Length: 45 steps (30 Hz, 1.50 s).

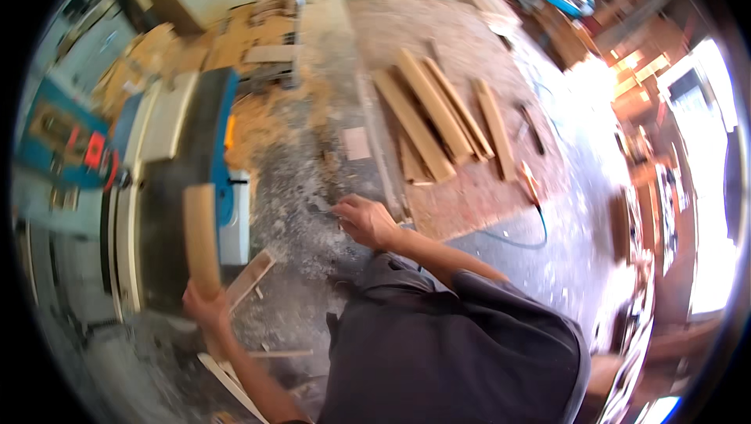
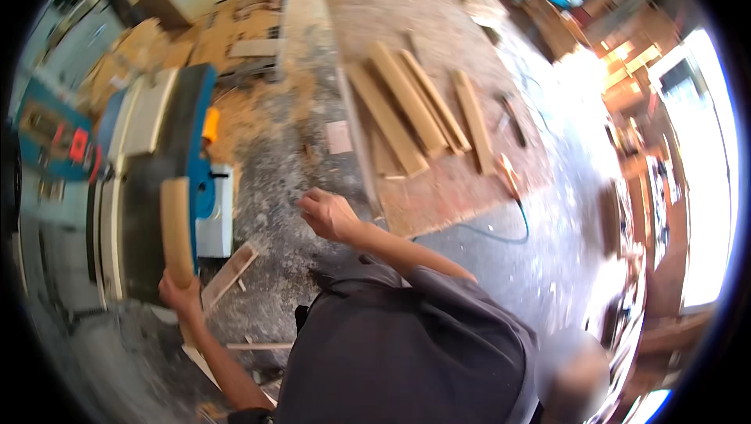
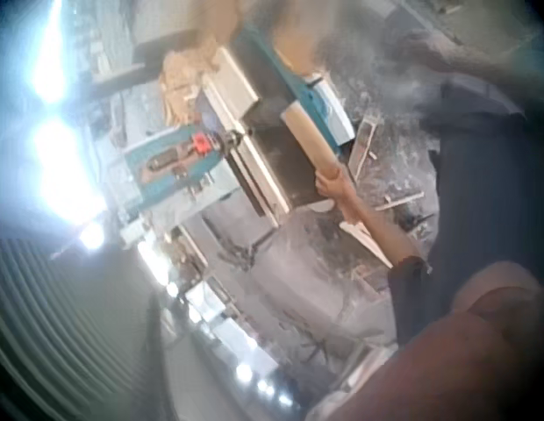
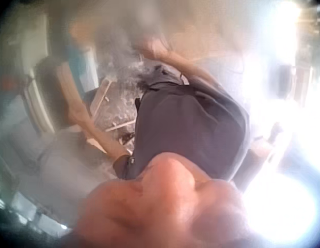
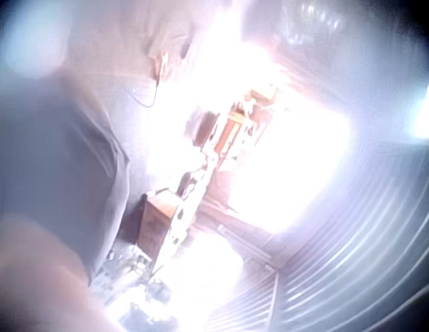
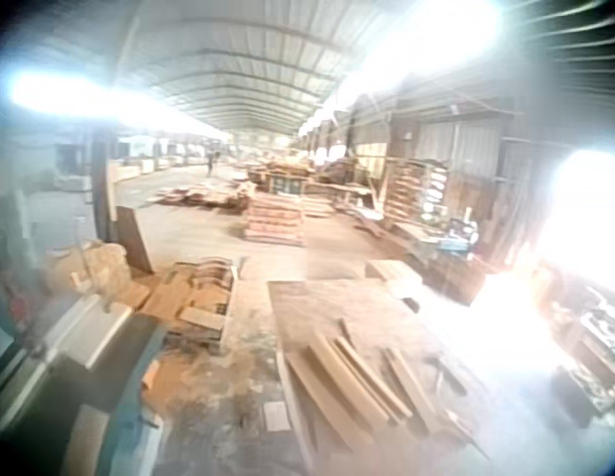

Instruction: The person operates a vertical spindle router to shape the edges of wooden planks. They feed the wood through the machine, flip it to process the opposite side, and use a small orange push stick to guide the material safely past the cutter. The person repeats this process for multiple pieces of wood in a workshop environment.

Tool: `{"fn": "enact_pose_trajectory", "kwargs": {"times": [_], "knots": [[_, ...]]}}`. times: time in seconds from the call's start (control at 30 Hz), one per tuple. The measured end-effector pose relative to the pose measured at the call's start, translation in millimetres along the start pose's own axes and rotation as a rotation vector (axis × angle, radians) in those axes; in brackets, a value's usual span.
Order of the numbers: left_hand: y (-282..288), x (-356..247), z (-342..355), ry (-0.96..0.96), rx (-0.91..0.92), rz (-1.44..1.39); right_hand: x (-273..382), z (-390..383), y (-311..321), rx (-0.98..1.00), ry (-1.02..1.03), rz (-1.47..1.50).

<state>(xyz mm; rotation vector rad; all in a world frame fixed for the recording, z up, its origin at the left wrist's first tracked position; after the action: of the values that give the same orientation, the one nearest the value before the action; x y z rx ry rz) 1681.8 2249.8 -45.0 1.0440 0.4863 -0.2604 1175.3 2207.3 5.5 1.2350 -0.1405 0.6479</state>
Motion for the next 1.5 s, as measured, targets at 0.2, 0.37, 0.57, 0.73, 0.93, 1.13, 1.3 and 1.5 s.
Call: {"fn": "enact_pose_trajectory", "kwargs": {"times": [0.2, 0.37, 0.57, 0.73, 0.93, 1.13, 1.3, 1.5], "knots": [[8.9, 77.2, 28.8, 0.044, 0.063, -0.111, -176.7, -68.8, 59.7, -0.302, -0.694, -0.519], [32.5, 59.8, 36.3, -0.042, 0.072, 0.006, -367.4, -252.0, 129.4, -0.232, -0.857, -0.686], [28.5, 39.4, 23.5, 0.083, 0.124, 0.092, -434.7, -370.0, 155.1, -0.007, -0.752, -0.692], [26.3, 9.9, 26.5, 0.187, 0.17, 0.159, -449.7, -330.8, 180.1, 0.356, -1.465, -0.92], [42.0, 20.8, 31.9, 0.149, 0.172, 0.158, -288.8, -221.9, 215.5, -0.118, -1.084, -0.466], [51.3, 41.4, 46.5, 0.091, 0.126, 0.18, -0.1, -33.4, 59.8, 0.224, -0.532, 0.323], [59.5, 56.7, 81.9, 0.056, 0.17, 0.096, 190.4, 80.6, -81.1, 0.394, -0.306, 0.128], [85.9, 90.4, 56.9, 0.037, 0.21, 0.028, 308.9, 131.7, -163.2, 0.403, -0.132, 0.11]]}}
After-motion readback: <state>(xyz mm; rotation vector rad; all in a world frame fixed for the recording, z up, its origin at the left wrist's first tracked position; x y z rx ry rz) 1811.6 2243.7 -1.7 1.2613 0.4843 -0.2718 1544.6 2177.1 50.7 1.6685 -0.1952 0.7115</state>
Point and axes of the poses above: each hand's wrist, its own z-axis towards the middle knuckle, its own y-axis out of the back of the hand, x = y × z, the point moved 2 cm from there along z, towards the middle knuckle, and after that the axes turned 14 degrees about -z, right-handed, at the moved point
